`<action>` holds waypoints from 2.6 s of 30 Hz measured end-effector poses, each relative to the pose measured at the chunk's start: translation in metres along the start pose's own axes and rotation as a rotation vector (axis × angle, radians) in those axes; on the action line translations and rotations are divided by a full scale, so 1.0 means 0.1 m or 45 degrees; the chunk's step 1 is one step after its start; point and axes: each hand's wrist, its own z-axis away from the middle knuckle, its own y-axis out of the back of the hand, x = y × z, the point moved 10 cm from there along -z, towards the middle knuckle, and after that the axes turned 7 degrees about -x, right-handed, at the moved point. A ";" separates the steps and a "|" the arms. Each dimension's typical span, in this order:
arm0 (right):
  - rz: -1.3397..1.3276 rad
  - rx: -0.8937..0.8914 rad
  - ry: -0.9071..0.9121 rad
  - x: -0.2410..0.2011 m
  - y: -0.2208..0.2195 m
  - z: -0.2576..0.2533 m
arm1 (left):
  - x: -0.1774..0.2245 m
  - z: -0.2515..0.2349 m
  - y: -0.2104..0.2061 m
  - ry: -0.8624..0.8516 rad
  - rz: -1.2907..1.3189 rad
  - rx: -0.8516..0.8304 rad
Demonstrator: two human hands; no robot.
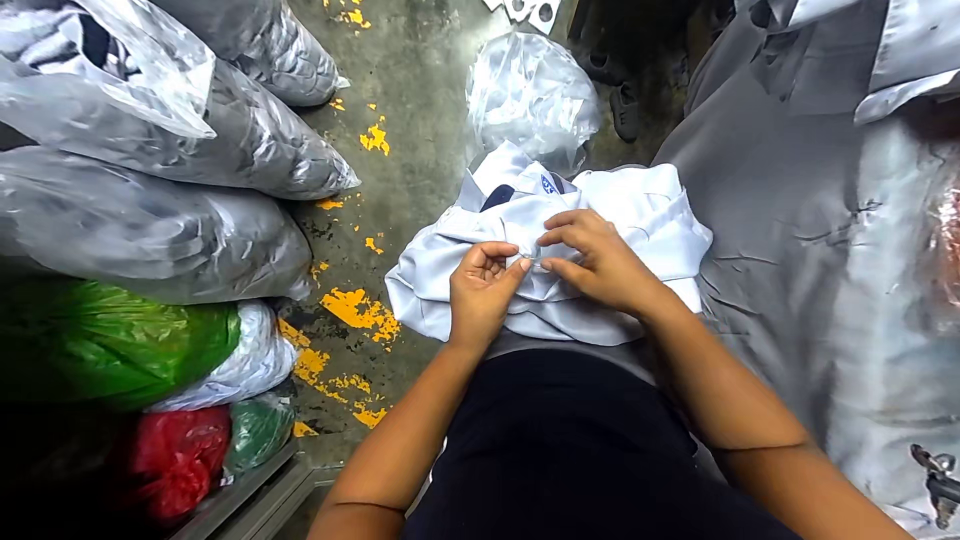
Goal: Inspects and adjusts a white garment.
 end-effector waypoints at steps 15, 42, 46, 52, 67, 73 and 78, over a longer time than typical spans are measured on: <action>-0.038 -0.503 -0.289 -0.07 -0.03 -0.32 | 0.10 -0.02 -0.22 -0.179 -0.617 -0.198; 0.428 0.092 0.018 -0.60 -0.31 0.28 | -0.25 -0.06 -0.07 0.435 0.091 -0.164; 0.378 -0.246 0.419 -1.04 -0.70 0.50 | -0.25 -0.06 -0.05 0.379 0.033 -0.109; 0.218 0.143 0.250 -0.68 0.01 0.27 | -0.13 -0.03 -0.05 0.221 -0.083 -0.144; -0.007 -0.381 0.377 -0.70 0.14 0.25 | -0.09 0.01 -0.05 0.099 -0.275 -0.143; -0.055 -0.499 0.333 -0.49 0.48 0.76 | -0.11 -0.02 -0.02 0.106 -0.256 -0.119; 0.479 0.036 -0.654 0.48 0.90 0.81 | -0.10 -0.02 0.00 0.102 -0.206 -0.103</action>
